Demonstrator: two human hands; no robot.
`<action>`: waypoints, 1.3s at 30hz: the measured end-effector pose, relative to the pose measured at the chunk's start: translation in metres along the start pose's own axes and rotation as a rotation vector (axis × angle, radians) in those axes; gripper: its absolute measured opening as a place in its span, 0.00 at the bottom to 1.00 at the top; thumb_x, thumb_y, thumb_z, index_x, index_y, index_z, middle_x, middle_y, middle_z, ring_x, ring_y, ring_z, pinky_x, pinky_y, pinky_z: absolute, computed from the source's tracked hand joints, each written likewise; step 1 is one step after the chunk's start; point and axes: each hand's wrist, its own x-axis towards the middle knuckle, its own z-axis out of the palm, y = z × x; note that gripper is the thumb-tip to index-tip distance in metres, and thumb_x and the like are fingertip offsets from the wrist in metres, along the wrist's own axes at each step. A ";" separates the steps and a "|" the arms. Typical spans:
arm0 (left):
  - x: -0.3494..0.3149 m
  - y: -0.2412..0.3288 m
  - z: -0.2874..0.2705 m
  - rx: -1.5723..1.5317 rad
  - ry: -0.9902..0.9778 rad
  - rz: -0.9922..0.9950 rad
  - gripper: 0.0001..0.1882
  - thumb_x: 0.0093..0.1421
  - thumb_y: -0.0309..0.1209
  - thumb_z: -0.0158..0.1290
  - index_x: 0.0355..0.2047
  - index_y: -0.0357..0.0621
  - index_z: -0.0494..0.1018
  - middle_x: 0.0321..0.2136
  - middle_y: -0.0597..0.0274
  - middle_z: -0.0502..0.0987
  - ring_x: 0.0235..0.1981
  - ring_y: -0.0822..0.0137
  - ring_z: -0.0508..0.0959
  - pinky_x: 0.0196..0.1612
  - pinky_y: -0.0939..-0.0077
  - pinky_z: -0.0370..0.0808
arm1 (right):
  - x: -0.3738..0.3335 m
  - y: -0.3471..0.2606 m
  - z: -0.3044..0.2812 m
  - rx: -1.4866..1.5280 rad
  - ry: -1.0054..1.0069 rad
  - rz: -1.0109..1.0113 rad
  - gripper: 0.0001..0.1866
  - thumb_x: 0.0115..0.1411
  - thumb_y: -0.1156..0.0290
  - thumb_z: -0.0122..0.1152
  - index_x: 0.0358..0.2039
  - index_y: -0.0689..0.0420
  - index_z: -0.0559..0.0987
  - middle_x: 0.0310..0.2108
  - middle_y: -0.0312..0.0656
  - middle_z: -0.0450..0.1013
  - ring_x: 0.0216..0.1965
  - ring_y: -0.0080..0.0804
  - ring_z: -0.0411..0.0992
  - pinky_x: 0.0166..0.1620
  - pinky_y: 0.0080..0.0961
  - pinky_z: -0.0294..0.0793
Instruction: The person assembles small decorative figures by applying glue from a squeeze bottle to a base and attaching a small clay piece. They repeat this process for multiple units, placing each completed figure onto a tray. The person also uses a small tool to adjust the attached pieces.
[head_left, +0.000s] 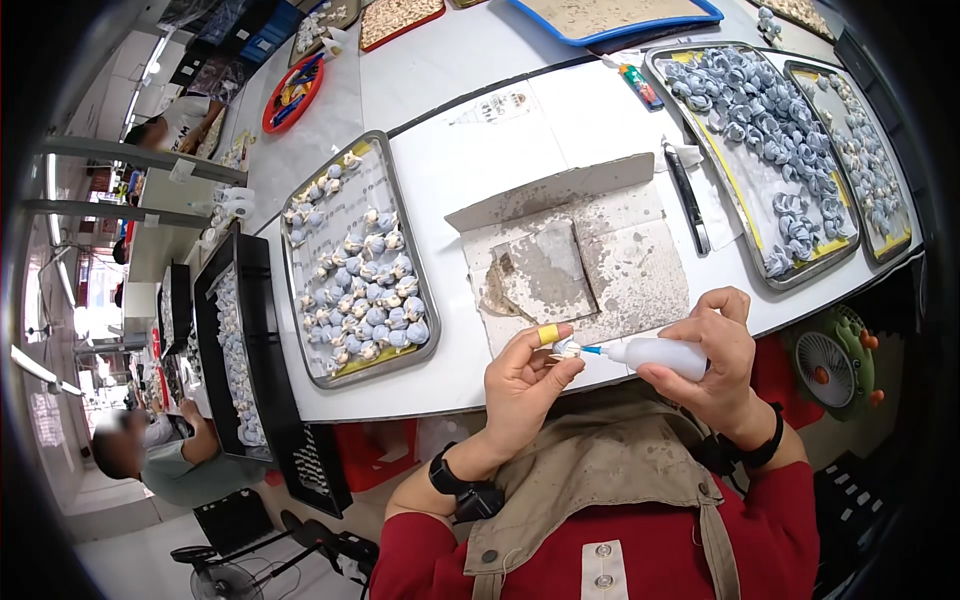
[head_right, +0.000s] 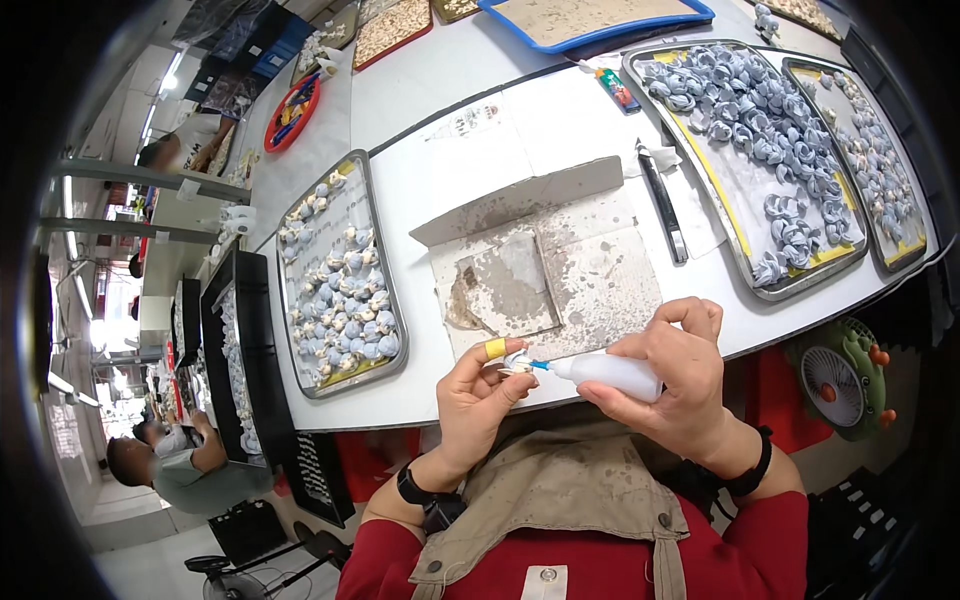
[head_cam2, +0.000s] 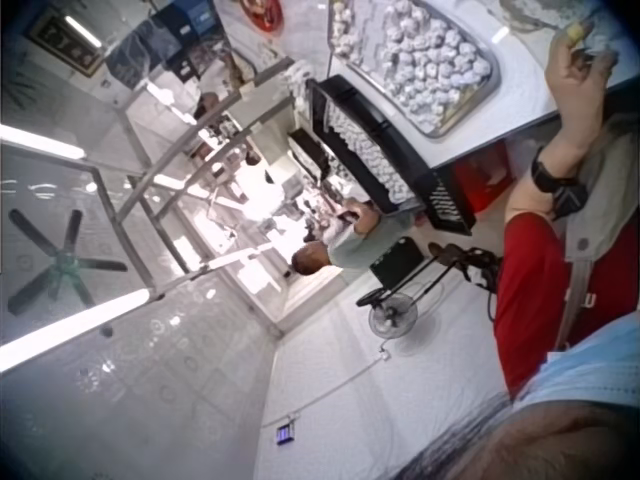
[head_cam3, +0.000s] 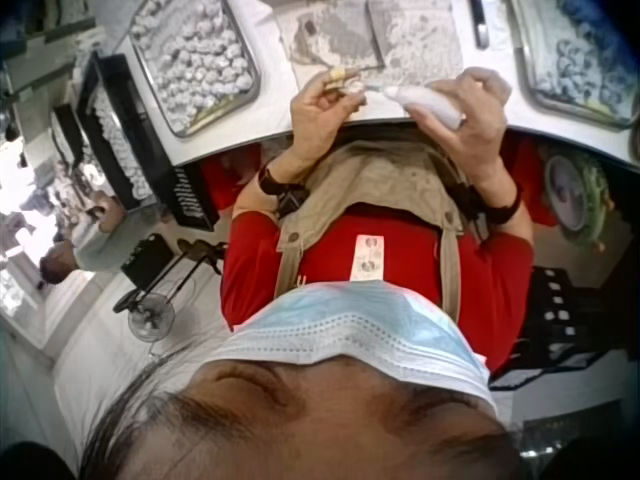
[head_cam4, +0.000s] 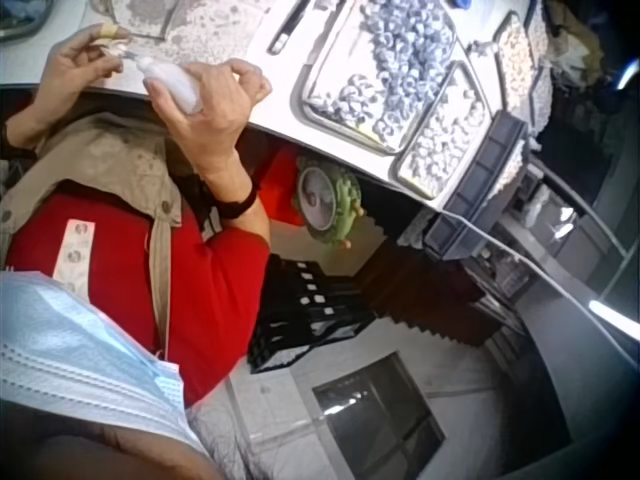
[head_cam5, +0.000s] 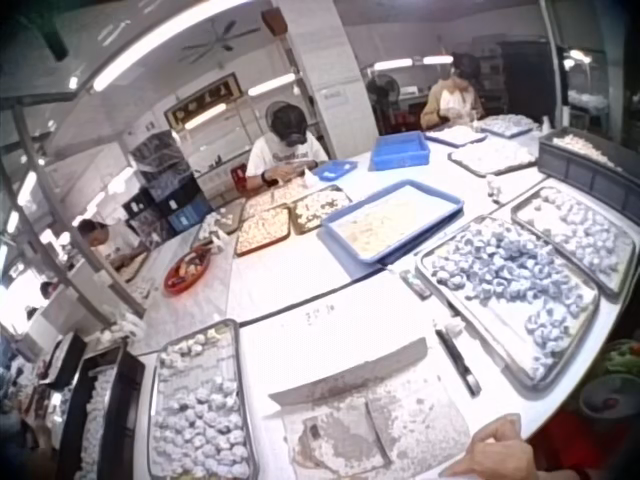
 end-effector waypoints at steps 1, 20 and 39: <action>0.000 -0.001 0.000 -0.004 -0.001 0.005 0.19 0.57 0.20 0.55 0.49 0.32 0.67 0.37 0.57 0.75 0.36 0.73 0.77 0.38 0.84 0.74 | 0.001 -0.001 0.001 -0.004 0.001 -0.001 0.17 0.37 0.60 0.74 0.24 0.54 0.77 0.20 0.31 0.69 0.29 0.33 0.63 0.39 0.31 0.54; 0.002 0.008 -0.001 -0.155 -0.045 -0.129 0.16 0.60 0.21 0.51 0.48 0.34 0.65 0.47 0.50 0.72 0.40 0.62 0.78 0.39 0.80 0.77 | 0.005 0.002 0.001 0.001 0.004 0.022 0.16 0.37 0.62 0.73 0.23 0.56 0.77 0.20 0.32 0.68 0.28 0.33 0.62 0.38 0.30 0.54; 0.007 0.013 -0.035 -0.976 -0.632 -0.366 0.16 0.58 0.26 0.52 0.47 0.36 0.67 0.43 0.39 0.72 0.32 0.62 0.78 0.32 0.82 0.77 | 0.018 0.045 0.029 -0.153 0.039 0.217 0.12 0.50 0.60 0.65 0.30 0.55 0.78 0.30 0.34 0.73 0.41 0.35 0.64 0.46 0.32 0.53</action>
